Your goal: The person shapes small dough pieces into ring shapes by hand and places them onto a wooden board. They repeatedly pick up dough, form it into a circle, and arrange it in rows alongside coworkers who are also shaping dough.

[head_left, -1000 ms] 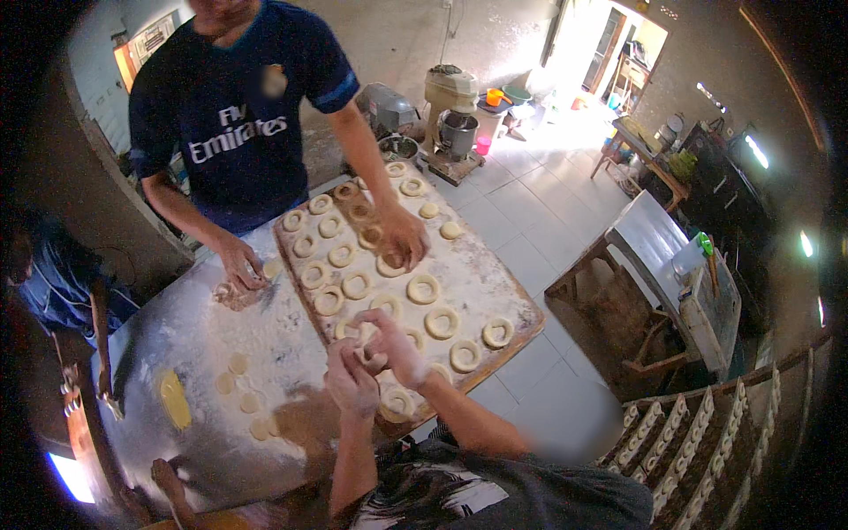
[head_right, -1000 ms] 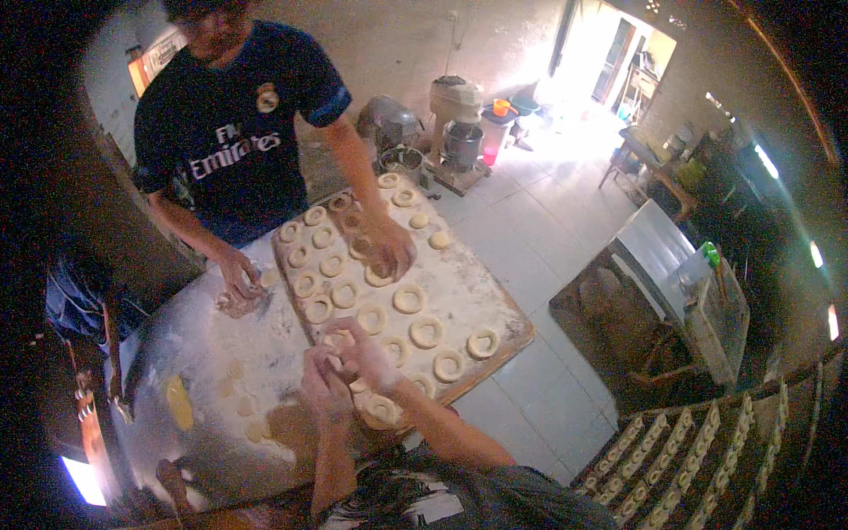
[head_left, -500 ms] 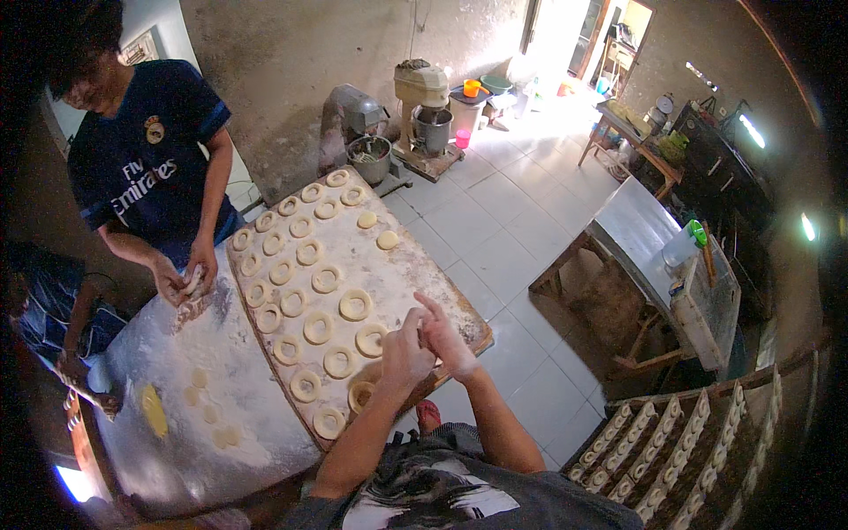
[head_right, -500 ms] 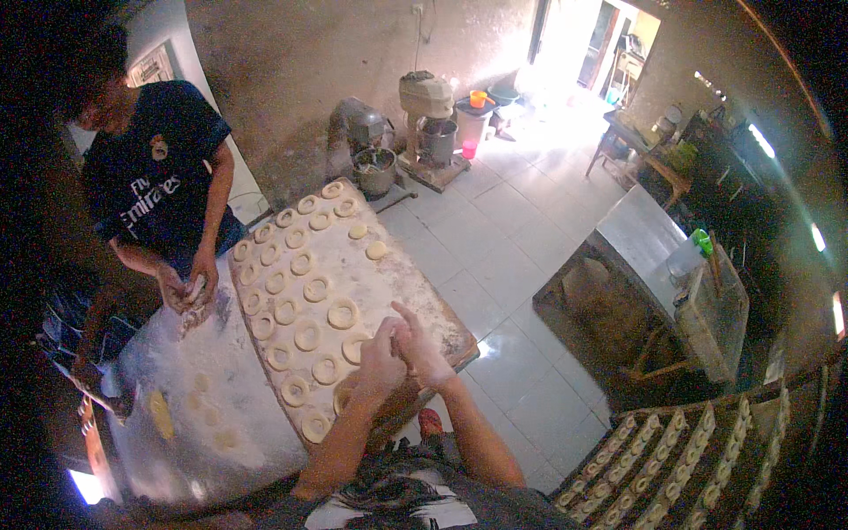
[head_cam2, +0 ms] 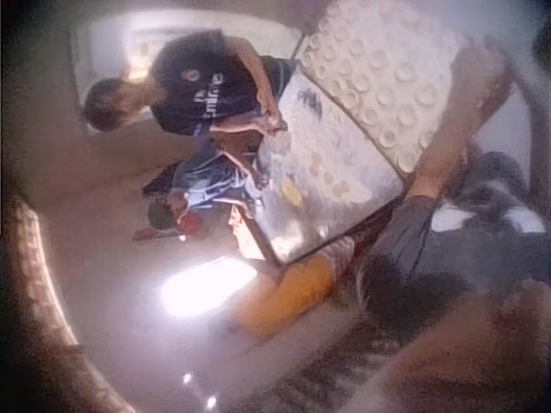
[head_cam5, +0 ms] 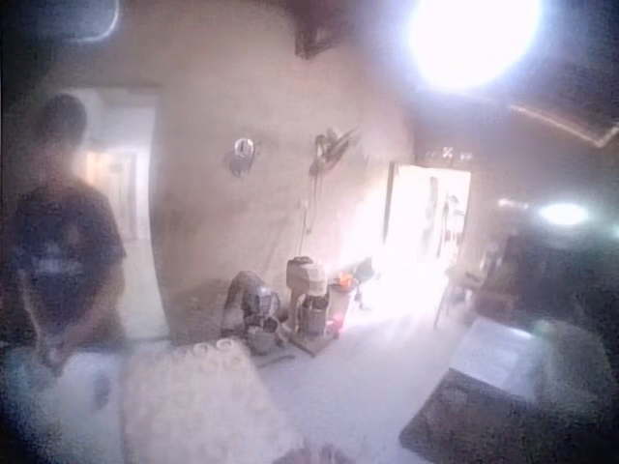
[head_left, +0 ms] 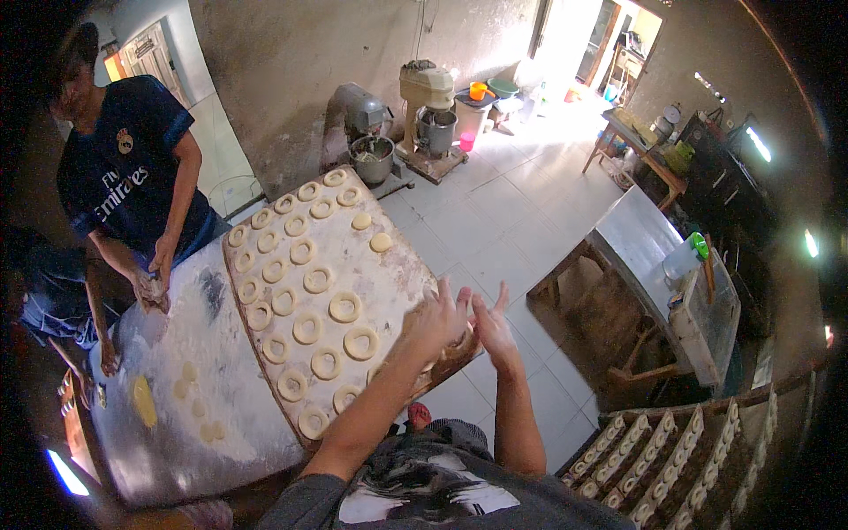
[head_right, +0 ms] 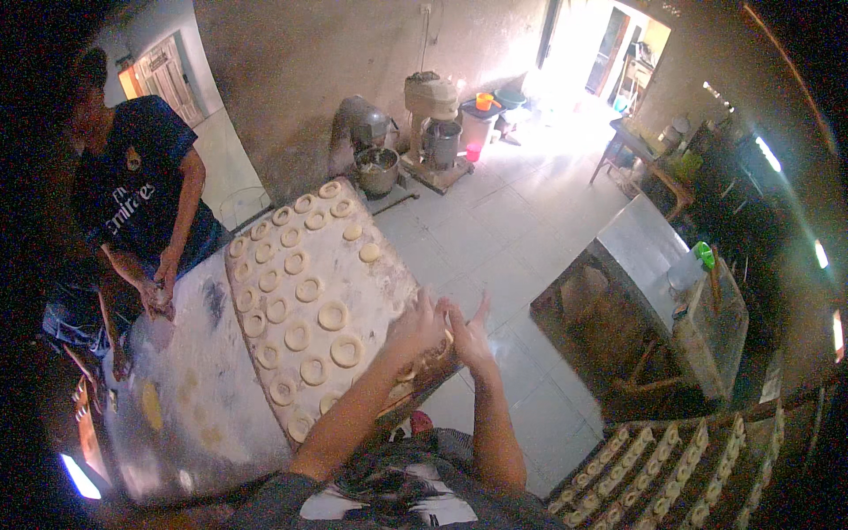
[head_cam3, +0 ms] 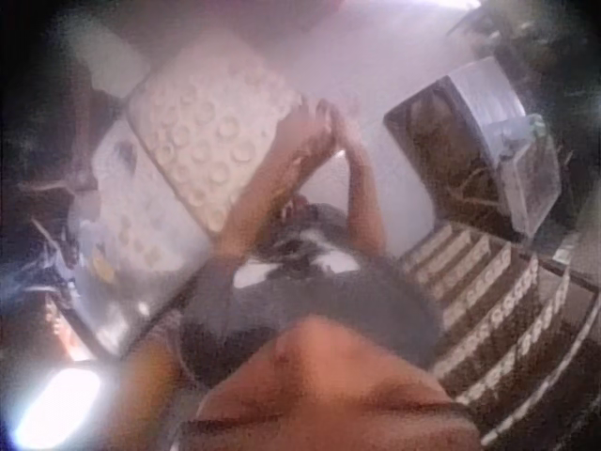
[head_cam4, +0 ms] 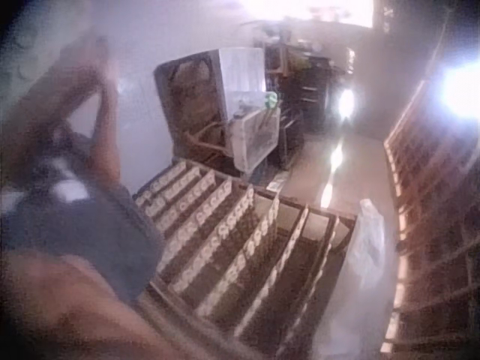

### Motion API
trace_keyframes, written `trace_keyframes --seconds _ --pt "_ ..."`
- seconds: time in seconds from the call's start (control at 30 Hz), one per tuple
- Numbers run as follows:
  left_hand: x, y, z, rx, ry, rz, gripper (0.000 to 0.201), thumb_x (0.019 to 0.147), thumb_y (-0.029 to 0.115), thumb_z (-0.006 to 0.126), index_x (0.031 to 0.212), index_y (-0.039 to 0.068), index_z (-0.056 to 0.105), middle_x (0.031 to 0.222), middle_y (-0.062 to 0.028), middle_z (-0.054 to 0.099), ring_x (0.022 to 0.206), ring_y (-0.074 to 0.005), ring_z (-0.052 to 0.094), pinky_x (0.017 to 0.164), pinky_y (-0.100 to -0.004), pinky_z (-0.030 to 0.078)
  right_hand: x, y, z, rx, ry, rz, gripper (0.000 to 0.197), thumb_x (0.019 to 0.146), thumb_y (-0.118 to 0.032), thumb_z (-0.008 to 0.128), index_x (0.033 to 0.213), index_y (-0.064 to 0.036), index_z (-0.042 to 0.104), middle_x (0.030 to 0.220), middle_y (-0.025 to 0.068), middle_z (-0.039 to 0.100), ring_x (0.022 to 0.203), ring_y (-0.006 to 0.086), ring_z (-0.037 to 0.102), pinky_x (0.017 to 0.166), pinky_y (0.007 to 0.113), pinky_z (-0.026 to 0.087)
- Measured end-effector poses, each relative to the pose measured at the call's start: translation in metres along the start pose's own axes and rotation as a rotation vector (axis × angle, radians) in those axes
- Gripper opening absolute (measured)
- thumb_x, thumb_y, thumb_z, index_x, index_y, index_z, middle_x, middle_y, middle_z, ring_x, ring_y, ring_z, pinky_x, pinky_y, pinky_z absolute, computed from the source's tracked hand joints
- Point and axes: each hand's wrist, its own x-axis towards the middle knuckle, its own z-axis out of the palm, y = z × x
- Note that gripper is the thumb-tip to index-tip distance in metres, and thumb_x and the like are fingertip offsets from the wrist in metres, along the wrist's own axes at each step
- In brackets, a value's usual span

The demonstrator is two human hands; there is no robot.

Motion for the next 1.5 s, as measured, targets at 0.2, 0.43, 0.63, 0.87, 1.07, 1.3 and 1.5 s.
trace_keyframes --seconds 0.2,0.43,0.63,0.87,1.07,1.3,1.5 --pt "0.014 -0.033 0.003 0.293 -0.282 0.127 0.075 0.090 0.049 0.059 0.149 0.012 0.031 0.130 -0.0273 0.050 0.121 -0.0431 0.049 0.100 -0.0572 0.038 0.012 0.038 -0.014 -0.546 0.027 -0.161 0.106 0.083 -0.037 0.072 0.155 -0.0045 0.001 0.117 0.0334 0.060 0.106 0.0467 0.061 0.093 0.048 0.049" --pt "0.000 -0.042 -0.013 0.268 -0.237 0.142 0.076 0.089 0.044 0.063 0.150 0.014 0.031 0.129 -0.0243 0.050 0.119 -0.0421 0.051 0.098 -0.0567 0.040 -0.003 0.027 0.023 -0.754 0.101 -0.179 0.100 0.082 -0.029 0.071 0.156 -0.0075 0.008 0.130 0.0372 0.049 0.120 0.0498 0.052 0.101 0.051 0.044" --pt "-0.083 -0.098 -0.081 -0.004 0.167 -0.025 0.062 0.088 0.027 0.063 0.143 0.010 0.041 0.124 -0.0234 0.055 0.113 -0.0434 0.055 0.095 -0.0546 0.043 -0.048 -0.049 0.107 -0.609 -0.101 -0.490 0.064 0.087 -0.025 0.065 0.144 -0.0086 0.040 0.128 0.0302 0.055 0.122 0.0447 0.052 0.097 0.051 0.045" --pt "-0.253 -0.232 -0.150 -0.123 0.648 -0.639 0.034 0.084 0.014 0.062 0.116 0.003 0.057 0.100 -0.0263 0.065 0.097 -0.0436 0.063 0.085 -0.0523 0.049 -0.140 -0.048 0.334 -0.617 -1.094 -0.805 0.038 0.091 -0.027 0.060 0.123 -0.0061 0.058 0.097 0.0215 0.070 0.090 0.0385 0.068 0.082 0.046 0.052" --pt "-0.355 -0.340 -0.145 -0.156 0.623 -0.935 0.035 0.089 0.023 0.059 0.113 -0.003 0.055 0.100 -0.0311 0.065 0.095 -0.0474 0.063 0.083 -0.0534 0.051 -0.192 0.002 0.487 -0.885 -1.132 -1.073 0.038 0.088 -0.031 0.064 0.117 -0.0055 0.060 0.105 0.0247 0.067 0.097 0.0413 0.065 0.085 0.047 0.052" --pt "-0.366 -0.361 -0.173 -0.422 0.362 -0.949 0.042 0.093 0.028 0.056 0.119 -0.005 0.054 0.086 -0.0293 0.067 0.085 -0.0480 0.066 0.077 -0.0539 0.053 -0.223 -0.053 0.502 -0.908 -1.487 -0.786 0.038 0.087 -0.024 0.069 0.113 -0.0024 0.053 0.097 0.0184 0.064 0.083 0.0353 0.066 0.079 0.041 0.053" --pt "-0.348 -0.373 -0.215 -0.300 0.810 -0.538 0.035 0.096 0.028 0.061 0.113 -0.003 0.063 0.092 -0.0244 0.069 0.088 -0.0401 0.070 0.076 -0.0454 0.055 -0.211 -0.049 0.480 -0.338 -1.258 -0.269 0.032 0.084 -0.001 0.073 0.102 -0.0041 0.047 0.091 0.0071 0.061 0.084 0.0134 0.063 0.074 0.029 0.053"
